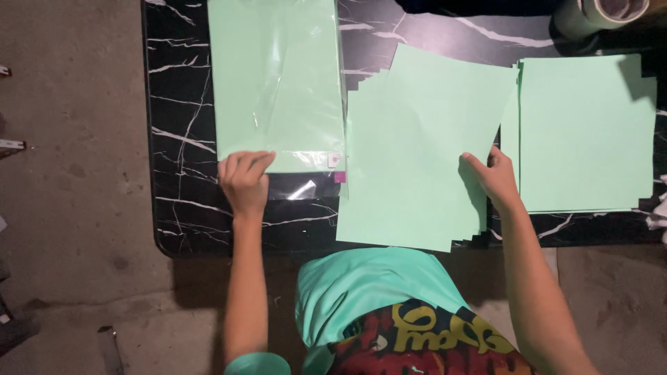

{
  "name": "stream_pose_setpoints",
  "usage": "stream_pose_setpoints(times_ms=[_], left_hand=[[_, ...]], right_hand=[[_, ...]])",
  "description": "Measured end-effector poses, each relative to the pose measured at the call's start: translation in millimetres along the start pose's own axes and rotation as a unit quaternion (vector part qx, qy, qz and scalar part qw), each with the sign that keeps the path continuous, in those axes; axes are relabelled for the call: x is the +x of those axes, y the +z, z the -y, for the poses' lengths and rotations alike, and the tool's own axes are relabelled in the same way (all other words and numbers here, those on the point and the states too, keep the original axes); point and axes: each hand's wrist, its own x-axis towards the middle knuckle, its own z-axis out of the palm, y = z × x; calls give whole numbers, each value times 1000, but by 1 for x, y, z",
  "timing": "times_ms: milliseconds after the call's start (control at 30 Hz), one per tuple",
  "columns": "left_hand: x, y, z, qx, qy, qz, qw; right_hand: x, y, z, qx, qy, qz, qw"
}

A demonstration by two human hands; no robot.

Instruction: The person handles a stack of light green paper sheets on a black marble-patterned table. They repeatedly pick up sheets, fold them in half, and place them back into a pile. The person also briefly handles a plastic-wrapped package of paper.

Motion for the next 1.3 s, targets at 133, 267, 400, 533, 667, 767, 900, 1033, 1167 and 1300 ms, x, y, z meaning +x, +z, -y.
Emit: stream_pose_setpoints(times_ms=[133, 267, 400, 533, 667, 767, 900, 1033, 1167, 1300], left_hand=[[-2, 11, 11, 2, -22, -19, 1000], [-5, -28, 0, -25, -76, 81, 993], [-2, -105, -30, -2, -156, 273, 949], [33, -208, -85, -22, -142, 340, 929], [25, -244, -100, -204, 127, 298, 924], [80, -250, -125, -318, 288, 275, 860], [171, -201, -154, -431, 265, 360, 784], [175, -39, -147, -321, 67, 451, 830], [145, 92, -147, -171, 104, 309, 930], [132, 133, -167, -146, 104, 281, 943]], right_hand=[[-2, 0, 3, -12, -2, -5, 1000], [3, -2, -9, 26, -30, 9, 999], [-5, -1, 12, 11, 12, 3, 1000], [7, -5, -12, 36, -57, 23, 997], [11, -3, -15, 3, -11, 18, 1000], [13, -1, -18, 32, -48, 24, 998], [28, -6, -41, 7, -80, 24, 996], [25, -6, -41, 41, -76, 16, 996], [25, -4, -38, 55, -58, 15, 997], [22, -2, -37, 31, -76, -10, 997]])
